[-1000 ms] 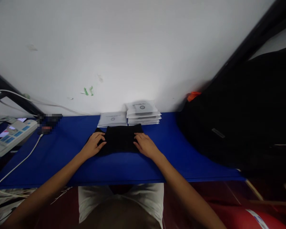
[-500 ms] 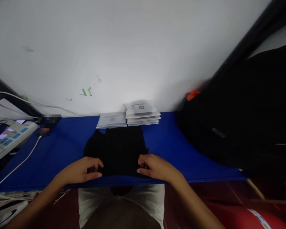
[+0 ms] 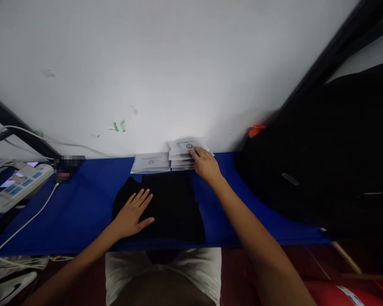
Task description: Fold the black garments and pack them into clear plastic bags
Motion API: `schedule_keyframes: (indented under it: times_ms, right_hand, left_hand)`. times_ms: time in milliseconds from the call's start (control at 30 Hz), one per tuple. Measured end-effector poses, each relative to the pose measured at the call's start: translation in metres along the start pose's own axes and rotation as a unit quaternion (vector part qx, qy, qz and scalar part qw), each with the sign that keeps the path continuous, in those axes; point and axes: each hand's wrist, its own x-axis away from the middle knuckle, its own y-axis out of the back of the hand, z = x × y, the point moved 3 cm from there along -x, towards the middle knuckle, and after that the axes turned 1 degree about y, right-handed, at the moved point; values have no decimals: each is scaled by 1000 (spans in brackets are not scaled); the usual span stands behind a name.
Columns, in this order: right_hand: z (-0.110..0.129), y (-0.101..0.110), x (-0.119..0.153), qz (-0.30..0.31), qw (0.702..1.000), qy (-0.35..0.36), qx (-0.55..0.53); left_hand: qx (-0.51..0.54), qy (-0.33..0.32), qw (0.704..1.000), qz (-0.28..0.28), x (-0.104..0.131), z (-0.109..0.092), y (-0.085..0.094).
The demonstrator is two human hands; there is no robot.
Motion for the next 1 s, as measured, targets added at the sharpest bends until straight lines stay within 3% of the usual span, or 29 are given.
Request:
schedule_keyframes:
  times_ms: [167, 400, 500, 600, 700, 867, 933, 1000]
  right_hand:
    - [-12, -9, -25, -5, 999, 8, 54]
    - [-10, -4, -42, -14, 996, -3, 93]
    - [5, 6, -33, -41, 995, 5, 91]
    - [37, 18, -15, -61, 994, 39, 81]
    - [76, 22, 6, -53, 994, 85, 54]
    - [122, 5, 32, 4, 993, 118, 16]
    - [131, -3, 38, 23, 992, 121, 12]
    - [137, -9, 45, 38, 991, 132, 2]
  left_hand:
    - [-2, 1, 1000, 1, 5, -3, 1]
    - [-13, 8, 1000, 3, 8, -5, 2]
    - [-16, 9, 1000, 2, 11, -4, 1]
    - [-15, 4, 1000, -10, 12, -4, 2]
    - [-9, -5, 997, -76, 11, -11, 11]
    - [17, -91, 955, -282, 7, -42, 45]
    - [1, -107, 943, -314, -1, -49, 53]
    - [-19, -94, 950, -297, -13, -49, 54]
